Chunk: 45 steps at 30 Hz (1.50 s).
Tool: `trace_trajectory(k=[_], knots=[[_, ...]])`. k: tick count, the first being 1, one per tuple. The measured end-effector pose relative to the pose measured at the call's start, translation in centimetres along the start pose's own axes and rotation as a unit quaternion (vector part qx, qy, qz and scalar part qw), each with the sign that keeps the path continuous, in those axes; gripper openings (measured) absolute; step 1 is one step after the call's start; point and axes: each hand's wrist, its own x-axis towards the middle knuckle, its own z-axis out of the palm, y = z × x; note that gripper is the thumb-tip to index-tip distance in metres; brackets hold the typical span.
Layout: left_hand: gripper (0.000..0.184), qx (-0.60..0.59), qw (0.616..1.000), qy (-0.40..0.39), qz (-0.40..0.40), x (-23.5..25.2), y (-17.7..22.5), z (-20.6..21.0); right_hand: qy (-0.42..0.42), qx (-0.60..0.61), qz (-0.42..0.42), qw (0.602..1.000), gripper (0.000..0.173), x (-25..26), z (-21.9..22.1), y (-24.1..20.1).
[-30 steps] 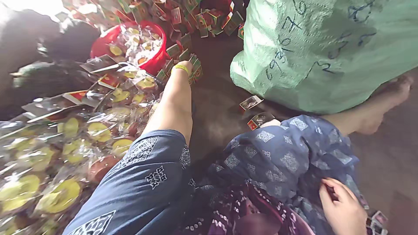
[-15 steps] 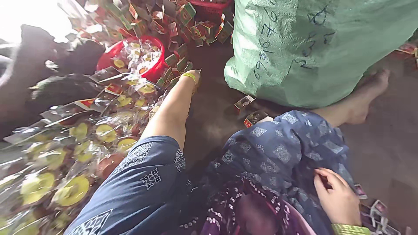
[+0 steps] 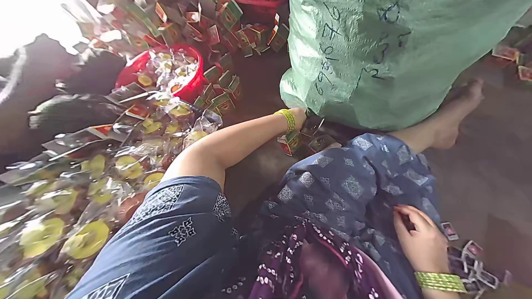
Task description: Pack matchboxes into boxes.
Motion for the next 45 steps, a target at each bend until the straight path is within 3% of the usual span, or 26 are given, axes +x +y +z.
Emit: trace_trajectory(k=[4, 7, 9, 13, 15, 18, 23, 25, 27, 29, 32, 36, 39, 45], knots=[[0.05, -0.08, 0.995, -0.013, 0.056, 0.3, 0.6, -0.1, -0.009, -0.004, 0.004, 1.0, 0.026, 0.0, -0.2, -0.1], [0.044, -0.22, 0.974, 0.023, 0.039, 0.3, -2.0, -1.2, -0.02, -0.006, 0.006, 1.0, 0.025, 0.1, -0.3, -0.2], [0.045, -0.282, 0.955, 0.077, -0.039, -0.1, -5.0, -2.4, -0.03, -0.007, 0.009, 1.0, 0.025, 0.1, -0.4, -0.2], [0.055, -0.184, 0.926, 0.214, -0.251, -0.3, -14.2, -2.2, -0.027, -0.007, 0.007, 1.0, 0.025, 0.2, -0.2, -0.3], [0.067, -0.194, 0.883, 0.233, -0.358, -1.8, -17.6, -1.1, -0.03, -0.012, 0.012, 0.999, 0.026, 0.3, -0.3, -0.5], [0.065, -0.204, 0.845, 0.216, -0.444, -3.8, -22.9, 1.3, -0.033, -0.019, 0.015, 0.999, 0.026, 0.4, -0.3, -0.7], [0.074, -0.167, 0.863, 0.151, -0.452, -5.9, -27.4, 4.3, -0.053, -0.034, 0.024, 0.998, 0.024, 0.7, -0.3, -1.0], [0.081, -0.185, 0.87, 0.173, -0.423, -5.5, -28.5, 4.9, -0.068, -0.036, 0.029, 0.997, 0.023, 0.8, -0.4, -1.1], [0.074, -0.173, 0.89, 0.208, -0.366, -4.1, -30.0, 5.3, -0.076, -0.038, 0.034, 0.996, 0.022, 1.1, -0.4, -1.4], [0.064, -0.15, 0.907, 0.202, -0.339, -3.0, -30.4, 5.3, -0.088, -0.042, 0.041, 0.994, 0.022, 1.2, -0.5, -1.5], [0.064, -0.141, 0.914, 0.152, -0.349, -1.4, -30.7, 5.4, -0.089, -0.052, 0.04, 0.994, 0.022, 1.4, -0.3, -1.4], [0.048, -0.139, 0.914, 0.113, -0.364, -1.6, -30.0, 6.0, -0.08, -0.048, 0.039, 0.995, 0.022, 1.2, -0.3, -1.5], [0.035, -0.125, 0.915, 0.094, -0.372, -2.9, -26.7, 4.2, -0.077, -0.039, 0.04, 0.995, 0.023, 1.3, -0.1, -1.4], [0.042, -0.024, 0.953, -0.004, -0.301, 0.1, -21.2, 1.6, -0.052, -0.05, 0.032, 0.997, 0.025, 1.1, 0.3, -1.2]])
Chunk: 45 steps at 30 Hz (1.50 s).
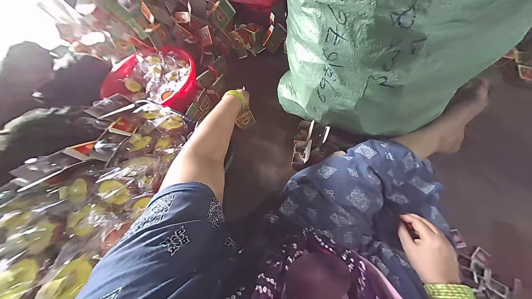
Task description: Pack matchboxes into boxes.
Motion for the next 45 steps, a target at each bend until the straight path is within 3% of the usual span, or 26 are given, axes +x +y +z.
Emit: trace_trajectory(k=[7, 10, 13, 16, 20, 24, 27, 30, 32, 34, 36, 39, 40, 41, 43, 45], knots=[[0.038, 0.071, 0.986, -0.037, 0.145, -8.2, 12.0, -1.0, 0.026, 0.02, -0.016, 0.999, 0.028, -0.3, 0.1, 0.6], [0.029, 0.059, 0.979, -0.037, 0.193, -13.0, 16.1, -0.5, 0.031, 0.03, -0.017, 0.999, 0.026, -0.5, -0.1, 0.7], [0.034, 0.002, 0.978, -0.023, 0.209, -14.4, 18.4, 1.1, 0.039, 0.046, -0.018, 0.998, 0.026, -0.7, -0.1, 1.1], [0.056, -0.087, 0.979, 0.003, 0.186, -14.7, 18.6, 2.3, 0.047, 0.062, -0.021, 0.997, 0.025, -0.9, -0.2, 1.5], [0.07, -0.084, 0.985, 0.026, 0.149, -16.8, 17.2, 1.4, 0.056, 0.081, -0.029, 0.995, 0.024, -1.3, -0.4, 1.8], [0.045, -0.027, 0.977, 0.077, 0.195, -22.4, 15.0, -2.1, 0.044, 0.105, -0.029, 0.993, 0.024, -1.6, -0.9, 2.0], [0.038, -0.014, 0.956, 0.148, 0.251, -27.7, 14.4, -4.0, 0.058, 0.124, -0.027, 0.99, 0.021, -1.8, -0.6, 2.2], [0.034, -0.036, 0.914, 0.206, 0.347, -33.9, 14.3, -5.2, 0.08, 0.159, -0.033, 0.984, 0.02, -1.8, -0.5, 1.9], [0.023, -0.068, 0.83, 0.298, 0.467, -36.9, 14.5, -4.6, 0.073, 0.232, -0.011, 0.97, 0.022, -1.9, -1.0, 1.1], [0.018, -0.096, 0.731, 0.362, 0.57, -38.9, 15.4, -4.2, 0.018, 0.405, 0.065, 0.912, 0.027, -2.1, -2.4, -0.8], [0.015, -0.122, 0.671, 0.378, 0.626, -40.4, 16.9, -4.1, -0.063, 0.63, 0.092, 0.769, 0.037, -2.6, -4.2, -2.4], [0.01, -0.215, 0.602, 0.341, 0.689, -41.2, 19.8, -3.2, -0.237, 0.829, 0.005, 0.506, 0.073, -3.8, -5.2, -2.6], [0.007, -0.252, 0.579, 0.321, 0.706, -41.2, 20.9, -2.8, -0.275, 0.84, -0.023, 0.467, 0.081, -4.4, -5.2, -2.4], [0.005, -0.287, 0.559, 0.302, 0.717, -41.2, 22.0, -2.4, -0.289, 0.834, -0.047, 0.467, 0.077, -5.2, -5.5, -2.4], [0.01, -0.374, 0.524, 0.255, 0.721, -40.5, 24.1, -1.4, -0.255, 0.818, -0.103, 0.505, 0.049, -6.8, -7.1, -2.8], [0.032, -0.494, 0.502, 0.191, 0.683, -39.6, 26.3, 0.4, -0.186, 0.802, -0.117, 0.555, 0.036, -7.9, -8.3, -3.0]])
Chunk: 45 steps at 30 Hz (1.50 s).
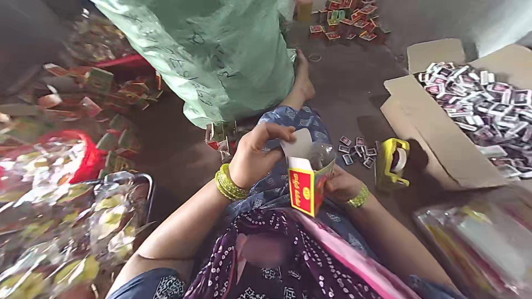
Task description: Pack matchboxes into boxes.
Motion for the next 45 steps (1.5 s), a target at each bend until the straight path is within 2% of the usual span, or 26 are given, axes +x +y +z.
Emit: trace_trajectory(k=[2, 4, 5, 6, 7, 9, 11, 14, 16, 18, 20, 22, 25, 27, 31, 33, 35, 38, 41, 43, 45], knots=[[0.053, -0.11, 0.987, 0.048, -0.11, -0.9, -2.4, 1.8, 0.102, -0.07, -0.036, 0.992, 0.044, -0.6, 1.0, -0.5], [0.052, -0.193, 0.954, 0.054, -0.221, -2.0, -4.3, 3.4, 0.197, -0.176, -0.084, 0.961, 0.057, -0.8, 1.7, -0.3], [0.064, -0.236, 0.938, 0.04, -0.252, -2.7, -5.1, 4.2, 0.226, -0.231, -0.11, 0.94, 0.061, -0.8, 1.7, 0.0], [0.08, -0.267, 0.929, 0.015, -0.257, -3.4, -5.9, 5.0, 0.245, -0.281, -0.13, 0.919, 0.063, -0.8, 1.6, 0.3], [0.087, -0.286, 0.926, -0.018, -0.247, -4.0, -6.5, 5.7, 0.26, -0.322, -0.143, 0.899, 0.063, -1.0, 1.3, 0.7], [0.092, -0.293, 0.928, -0.062, -0.223, -4.7, -7.3, 7.2, 0.278, -0.406, -0.149, 0.858, 0.062, -1.5, 0.5, 1.6], [0.09, -0.231, 0.949, -0.056, -0.206, -5.2, -7.9, 8.8, 0.275, -0.472, -0.128, 0.828, 0.067, -2.2, -0.3, 2.4], [0.082, -0.15, 0.965, -0.052, -0.209, -6.0, -9.6, 9.9, 0.278, -0.535, -0.052, 0.796, 0.082, -3.4, -1.4, 2.4], [0.077, -0.115, 0.965, -0.072, -0.226, -6.6, -10.8, 9.8, 0.333, -0.553, 0.004, 0.764, 0.082, -4.2, -3.4, 1.7], [0.073, -0.089, 0.962, -0.098, -0.237, -6.9, -11.4, 9.5, 0.42, -0.591, 0.112, 0.679, 0.058, -5.3, -6.7, 0.7], [0.07, -0.077, 0.965, -0.115, -0.225, -7.0, -11.6, 9.4, 0.456, -0.628, 0.263, 0.572, 0.041, -6.4, -10.5, -0.1], [0.065, -0.06, 0.966, -0.124, -0.217, -7.0, -11.5, 9.2, 0.443, -0.624, 0.392, 0.511, 0.041, -7.1, -13.9, -0.1], [0.062, -0.057, 0.969, -0.124, -0.204, -7.1, -11.7, 9.1, 0.464, -0.618, 0.438, 0.459, 0.049, -8.0, -16.8, 1.3], [0.06, -0.064, 0.971, -0.121, -0.197, -7.3, -11.8, 9.1, 0.485, -0.623, 0.411, 0.456, 0.048, -8.0, -17.1, 2.1], [0.06, -0.059, 0.969, -0.121, -0.205, -7.3, -11.8, 8.9, 0.511, -0.595, 0.368, 0.499, 0.044, -8.1, -17.4, 2.5], [0.061, -0.061, 0.972, -0.114, -0.198, -7.3, -11.8, 8.9, 0.498, -0.581, 0.385, 0.516, 0.043, -7.7, -16.3, 1.8], [0.063, -0.058, 0.972, -0.107, -0.2, -7.2, -11.8, 9.0, 0.503, -0.571, 0.358, 0.541, 0.041, -7.8, -15.5, 1.4], [0.068, -0.049, 0.963, -0.101, -0.247, -7.0, -11.4, 9.0, 0.538, -0.551, 0.172, 0.615, 0.033, -7.5, -13.3, 0.2], [0.071, -0.039, 0.956, -0.092, -0.275, -7.0, -11.5, 8.9, 0.5, -0.508, 0.002, 0.701, 0.036, -5.4, -7.3, -2.8], [0.071, -0.033, 0.956, -0.084, -0.28, -7.0, -11.7, 9.0, 0.443, -0.495, -0.061, 0.745, 0.038, -3.6, -2.5, -4.7], [0.073, -0.022, 0.955, -0.083, -0.285, -7.0, -11.8, 9.1, 0.386, -0.529, -0.062, 0.753, 0.036, -2.4, 1.2, -5.4]])
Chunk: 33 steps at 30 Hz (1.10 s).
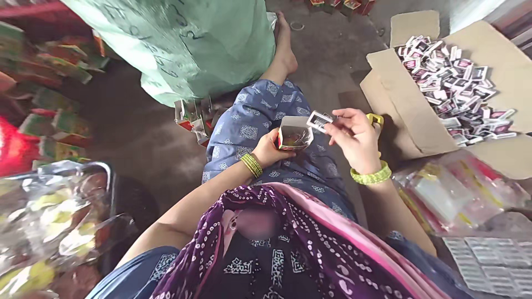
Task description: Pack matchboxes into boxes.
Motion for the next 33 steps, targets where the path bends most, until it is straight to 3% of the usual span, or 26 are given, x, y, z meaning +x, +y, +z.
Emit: trace_trajectory(k=[4, 8, 12, 15, 18, 20, 22, 25, 30, 33], knots=[[0.072, 0.023, 1.0, 0.002, 0.014, -0.3, 0.2, 0.1, -0.06, -0.17, -0.059, 0.982, 0.021, -1.2, 3.4, -1.6], [0.065, 0.076, 0.997, -0.011, 0.023, -0.6, 0.4, 0.0, -0.089, -0.272, -0.121, 0.95, 0.021, -2.0, 6.9, -0.4], [0.051, 0.097, 0.995, -0.007, 0.021, -0.7, 0.0, -0.1, -0.143, -0.356, -0.204, 0.901, 0.03, -2.3, 8.4, 0.4], [0.043, 0.088, 0.996, -0.024, -0.022, -0.5, 0.1, -0.1, -0.21, -0.401, -0.17, 0.875, 0.041, -2.4, 8.6, 0.1], [0.052, 0.083, 0.996, -0.033, -0.023, -0.4, 0.1, 0.0, -0.224, -0.416, -0.158, 0.867, 0.049, -2.3, 8.3, -0.1], [0.06, 0.08, 0.996, -0.028, 0.011, -0.4, 0.1, 0.0, -0.166, -0.401, -0.181, 0.883, 0.044, -2.1, 7.6, 0.0], [0.074, 0.047, 0.998, -0.023, 0.04, -0.7, 0.1, -0.2, -0.058, -0.349, -0.206, 0.912, 0.037, -1.9, 6.5, 0.4], [0.086, -0.044, 0.994, 0.01, 0.095, -1.0, -0.3, -0.2, 0.029, -0.218, -0.178, 0.959, 0.049, -1.4, 4.8, 1.8], [0.111, -0.16, 0.976, 0.012, 0.147, -1.1, 0.0, -0.1, -0.063, 0.023, -0.062, 0.996, 0.067, -1.5, 4.7, 5.0], [0.103, -0.158, 0.974, -0.004, 0.161, -1.5, 0.3, 0.0, -0.105, 0.066, -0.053, 0.991, 0.062, -1.8, 5.4, 5.3]])
